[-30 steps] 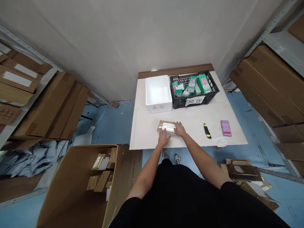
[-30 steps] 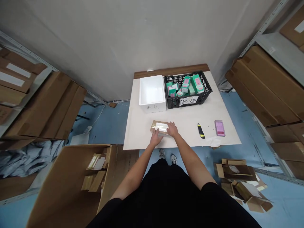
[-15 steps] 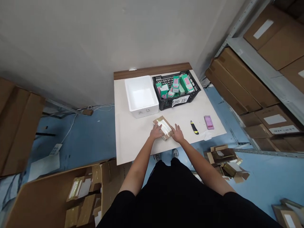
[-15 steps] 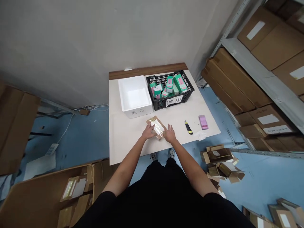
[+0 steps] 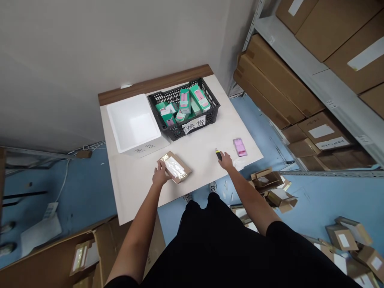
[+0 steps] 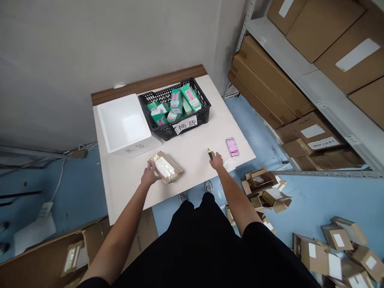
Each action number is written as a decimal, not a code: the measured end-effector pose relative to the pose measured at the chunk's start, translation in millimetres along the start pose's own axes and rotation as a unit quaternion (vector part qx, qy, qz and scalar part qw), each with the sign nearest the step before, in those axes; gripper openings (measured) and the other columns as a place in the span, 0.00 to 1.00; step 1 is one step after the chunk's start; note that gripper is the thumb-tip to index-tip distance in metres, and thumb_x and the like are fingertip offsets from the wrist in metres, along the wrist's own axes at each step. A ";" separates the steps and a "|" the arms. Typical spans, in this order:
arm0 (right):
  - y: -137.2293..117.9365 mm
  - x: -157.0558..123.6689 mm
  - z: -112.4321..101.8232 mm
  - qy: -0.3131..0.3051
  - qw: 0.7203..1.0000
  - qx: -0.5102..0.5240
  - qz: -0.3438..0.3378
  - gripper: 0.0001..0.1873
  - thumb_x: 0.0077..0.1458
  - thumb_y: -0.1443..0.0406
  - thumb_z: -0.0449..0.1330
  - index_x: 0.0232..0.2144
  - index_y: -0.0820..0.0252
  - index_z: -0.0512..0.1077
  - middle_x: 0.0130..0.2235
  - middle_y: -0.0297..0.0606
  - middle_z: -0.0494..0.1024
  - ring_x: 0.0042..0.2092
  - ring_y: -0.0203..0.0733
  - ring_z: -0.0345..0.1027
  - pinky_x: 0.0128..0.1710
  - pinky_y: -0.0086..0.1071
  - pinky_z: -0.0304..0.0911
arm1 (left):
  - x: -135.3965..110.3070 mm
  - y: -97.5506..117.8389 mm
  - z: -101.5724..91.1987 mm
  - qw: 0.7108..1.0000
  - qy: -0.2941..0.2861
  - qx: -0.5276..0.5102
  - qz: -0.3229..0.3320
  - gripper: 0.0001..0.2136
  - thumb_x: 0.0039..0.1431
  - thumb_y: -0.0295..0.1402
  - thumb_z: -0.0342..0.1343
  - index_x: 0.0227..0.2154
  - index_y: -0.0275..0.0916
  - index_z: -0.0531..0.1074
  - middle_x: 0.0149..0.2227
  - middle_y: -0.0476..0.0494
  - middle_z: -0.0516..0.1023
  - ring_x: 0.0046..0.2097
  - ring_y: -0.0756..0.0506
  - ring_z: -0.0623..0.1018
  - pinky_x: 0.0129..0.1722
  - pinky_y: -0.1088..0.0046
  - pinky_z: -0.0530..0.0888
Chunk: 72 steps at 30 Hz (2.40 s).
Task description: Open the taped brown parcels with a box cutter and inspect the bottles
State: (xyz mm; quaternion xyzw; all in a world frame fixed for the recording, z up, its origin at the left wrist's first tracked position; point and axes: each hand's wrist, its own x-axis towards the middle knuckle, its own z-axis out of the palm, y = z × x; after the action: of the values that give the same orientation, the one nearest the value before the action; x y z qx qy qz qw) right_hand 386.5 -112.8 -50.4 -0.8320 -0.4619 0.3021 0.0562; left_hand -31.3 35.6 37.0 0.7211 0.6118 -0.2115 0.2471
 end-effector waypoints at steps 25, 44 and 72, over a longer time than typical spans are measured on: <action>-258.9 -12.1 45.3 -0.103 0.938 0.087 -0.319 0.38 0.67 0.66 0.53 0.76 0.52 0.57 0.72 0.38 0.69 0.67 0.51 0.68 0.66 0.43 0.66 | -2.5 32.9 24.2 0.997 -0.009 -0.053 -0.057 0.61 0.52 0.52 0.73 0.79 0.55 0.35 0.81 0.44 0.27 0.69 0.26 0.66 0.58 0.54 0.77; -306.8 -41.7 15.4 -0.160 0.947 -0.201 -0.194 0.36 0.67 0.68 0.56 0.74 0.51 0.57 0.56 0.48 0.82 0.54 0.55 0.78 0.47 0.37 0.68 | 10.1 33.4 33.2 0.994 -0.009 -0.109 -0.018 0.65 0.47 0.52 0.74 0.80 0.51 0.37 0.81 0.40 0.27 0.71 0.23 0.62 0.61 0.49 0.74; -184.2 -49.6 9.0 -0.052 0.998 0.000 -0.031 0.53 0.63 0.54 0.66 0.79 0.55 0.42 0.56 0.47 0.81 0.55 0.54 0.77 0.49 0.36 0.68 | -46.2 89.4 75.5 0.995 0.059 -0.001 -0.084 0.52 0.67 0.63 0.48 0.78 0.27 0.42 0.77 0.16 0.49 0.67 0.25 0.69 0.61 0.52 0.73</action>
State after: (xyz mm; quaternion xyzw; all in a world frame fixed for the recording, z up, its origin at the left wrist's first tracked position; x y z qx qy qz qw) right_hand 226.8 -49.9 33.3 -0.8008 -0.4896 0.3426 0.0413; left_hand 49.3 -58.4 14.2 0.6779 0.6842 -0.1882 0.1922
